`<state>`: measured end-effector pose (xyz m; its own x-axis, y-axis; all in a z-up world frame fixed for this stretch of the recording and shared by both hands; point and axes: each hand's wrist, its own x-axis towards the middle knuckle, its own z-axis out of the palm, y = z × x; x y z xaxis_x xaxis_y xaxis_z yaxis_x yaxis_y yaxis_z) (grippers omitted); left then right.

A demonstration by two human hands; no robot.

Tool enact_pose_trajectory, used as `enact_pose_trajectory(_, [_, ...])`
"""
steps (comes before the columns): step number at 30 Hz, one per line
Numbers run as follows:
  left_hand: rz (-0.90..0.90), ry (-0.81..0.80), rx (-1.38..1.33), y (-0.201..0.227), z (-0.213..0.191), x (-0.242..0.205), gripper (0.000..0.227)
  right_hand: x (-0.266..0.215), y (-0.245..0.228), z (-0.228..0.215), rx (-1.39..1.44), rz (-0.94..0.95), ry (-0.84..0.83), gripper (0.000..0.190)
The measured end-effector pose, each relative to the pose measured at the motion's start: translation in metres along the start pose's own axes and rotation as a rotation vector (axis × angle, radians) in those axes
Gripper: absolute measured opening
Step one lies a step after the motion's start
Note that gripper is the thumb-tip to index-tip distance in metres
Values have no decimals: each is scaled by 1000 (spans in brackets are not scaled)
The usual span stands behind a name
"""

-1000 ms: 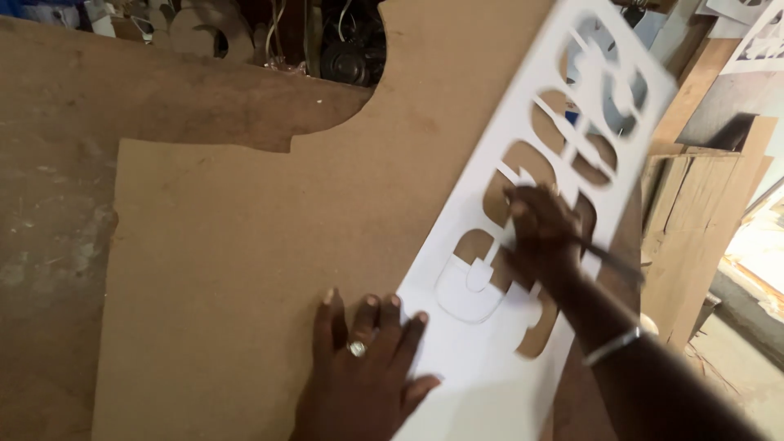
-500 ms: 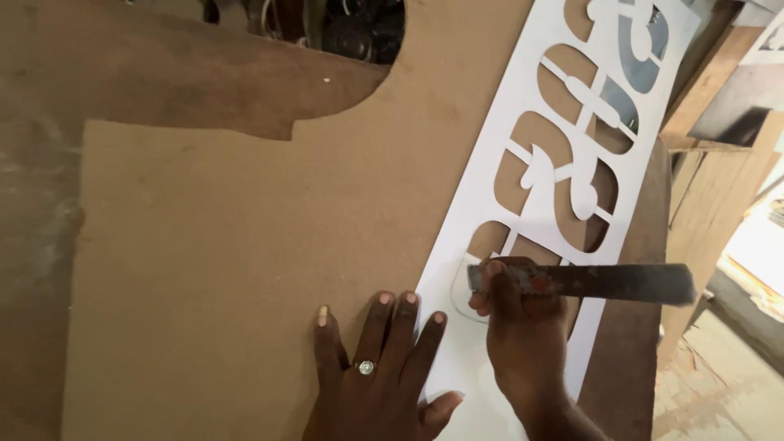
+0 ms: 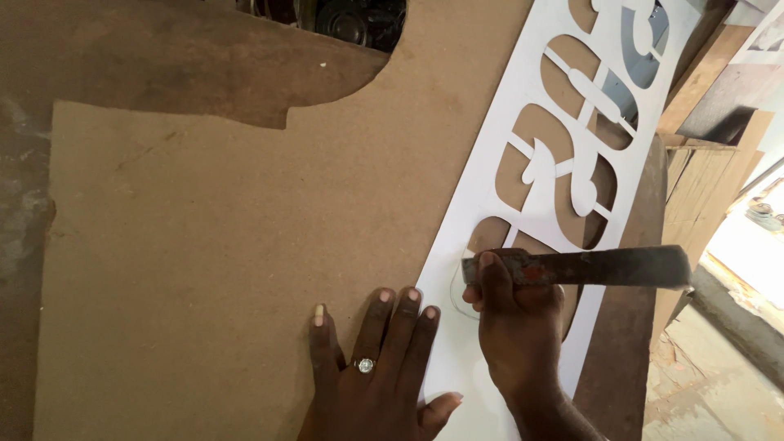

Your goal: The person holds a white paper sheet printed with the number 2025 on a workbench and cuts out the inner sections of the numerals with a knife, working around each digit. They reposition and turn the sheet as they cut, then lift the finished cut stencil at the end.

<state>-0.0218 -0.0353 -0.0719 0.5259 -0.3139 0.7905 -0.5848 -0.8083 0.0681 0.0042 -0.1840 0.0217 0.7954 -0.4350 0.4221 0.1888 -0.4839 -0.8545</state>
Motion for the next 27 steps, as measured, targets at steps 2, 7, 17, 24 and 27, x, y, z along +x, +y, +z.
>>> enact_pose_trajectory(2, [0, -5, -14, -1, -2, 1, 72, 1, -2, 0, -16, 2, -9, 27])
enact_pose_trajectory(7, [1, 0, -32, 0, -4, 2, 71, 8, -9, -5, -27, 27, -66, 28])
enact_pose_trajectory(17, [18, 41, -38, -1, -4, 1, 71, 10, -5, -7, 20, 27, -138, 24])
enact_pose_trajectory(24, [15, 5, -28, -1, -8, 3, 71, 6, -9, -7, -24, 85, -132, 24])
enact_pose_trajectory(27, [4, 5, -36, 0, -8, 4, 71, 4, -9, -7, -47, 68, -141, 25])
